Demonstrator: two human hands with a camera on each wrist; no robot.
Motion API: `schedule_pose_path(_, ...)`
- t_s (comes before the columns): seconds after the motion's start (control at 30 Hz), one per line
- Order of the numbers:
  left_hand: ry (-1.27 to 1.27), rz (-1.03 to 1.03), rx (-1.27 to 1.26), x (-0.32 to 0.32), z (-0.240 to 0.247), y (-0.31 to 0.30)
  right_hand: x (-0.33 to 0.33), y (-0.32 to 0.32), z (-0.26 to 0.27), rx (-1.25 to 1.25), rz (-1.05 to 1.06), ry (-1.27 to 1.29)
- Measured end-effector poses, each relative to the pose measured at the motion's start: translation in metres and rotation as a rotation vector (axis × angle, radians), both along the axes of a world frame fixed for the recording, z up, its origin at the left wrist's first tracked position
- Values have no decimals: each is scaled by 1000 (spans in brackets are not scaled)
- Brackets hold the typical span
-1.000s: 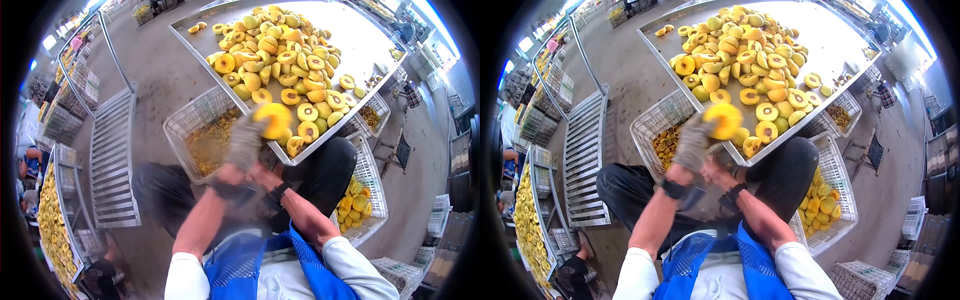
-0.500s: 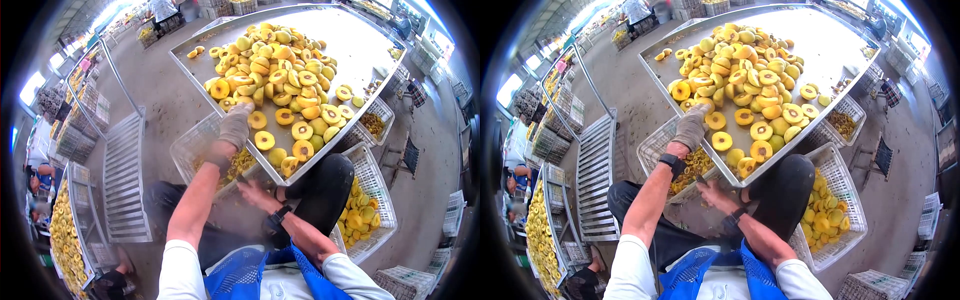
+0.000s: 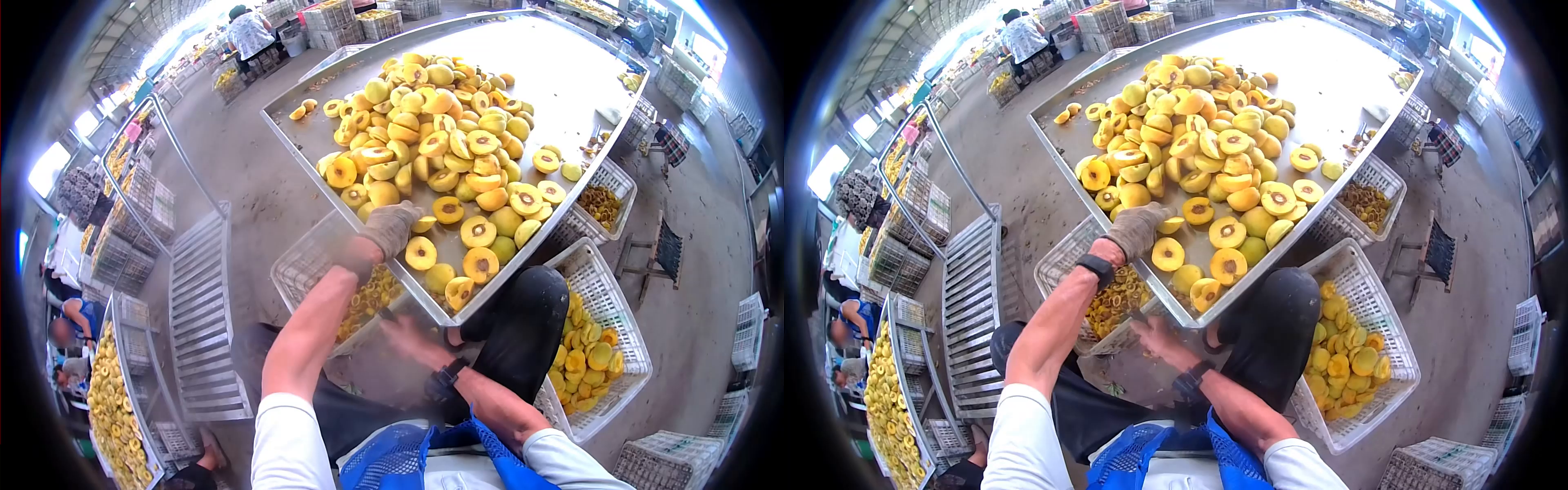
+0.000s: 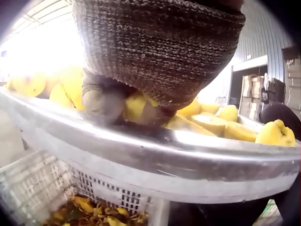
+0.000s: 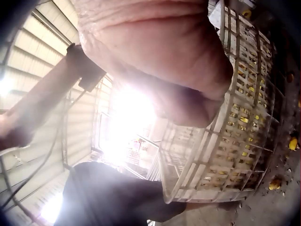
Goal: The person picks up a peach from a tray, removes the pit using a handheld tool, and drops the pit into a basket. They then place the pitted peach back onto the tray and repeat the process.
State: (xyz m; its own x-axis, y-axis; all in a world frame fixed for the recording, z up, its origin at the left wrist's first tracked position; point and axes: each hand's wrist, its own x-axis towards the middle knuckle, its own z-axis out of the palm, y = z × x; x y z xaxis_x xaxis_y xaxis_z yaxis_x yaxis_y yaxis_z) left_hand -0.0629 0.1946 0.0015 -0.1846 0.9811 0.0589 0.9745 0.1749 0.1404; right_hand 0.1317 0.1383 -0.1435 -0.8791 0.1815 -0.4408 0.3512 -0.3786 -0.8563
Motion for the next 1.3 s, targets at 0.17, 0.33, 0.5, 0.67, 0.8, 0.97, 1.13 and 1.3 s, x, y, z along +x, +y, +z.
schedule_pose_path(0.17,-346,129,468,29,19,-45,-2,7,28,-108,-87,-72)
schedule_pose_path(0.33,-394,321,687,50,26,-100,-6,1,84,-81,-294,255)
schedule_pose_path(0.5,-219,379,577,73,10,-140,-19,-1,127,-19,-562,338)
schedule_pose_path(0.67,-342,308,567,86,9,-160,-10,6,130,-29,-527,318)
schedule_pose_path(0.8,-1191,358,605,81,24,-172,2,22,127,-22,-401,348)
schedule_pose_path(0.97,-1660,351,556,80,12,-177,4,30,138,196,-217,356)
schedule_pose_path(1.13,-1681,526,690,76,-12,-173,4,22,134,797,-317,448)
schedule_pose_path(1.3,-1656,601,884,78,-24,-167,12,13,132,1055,-200,461)
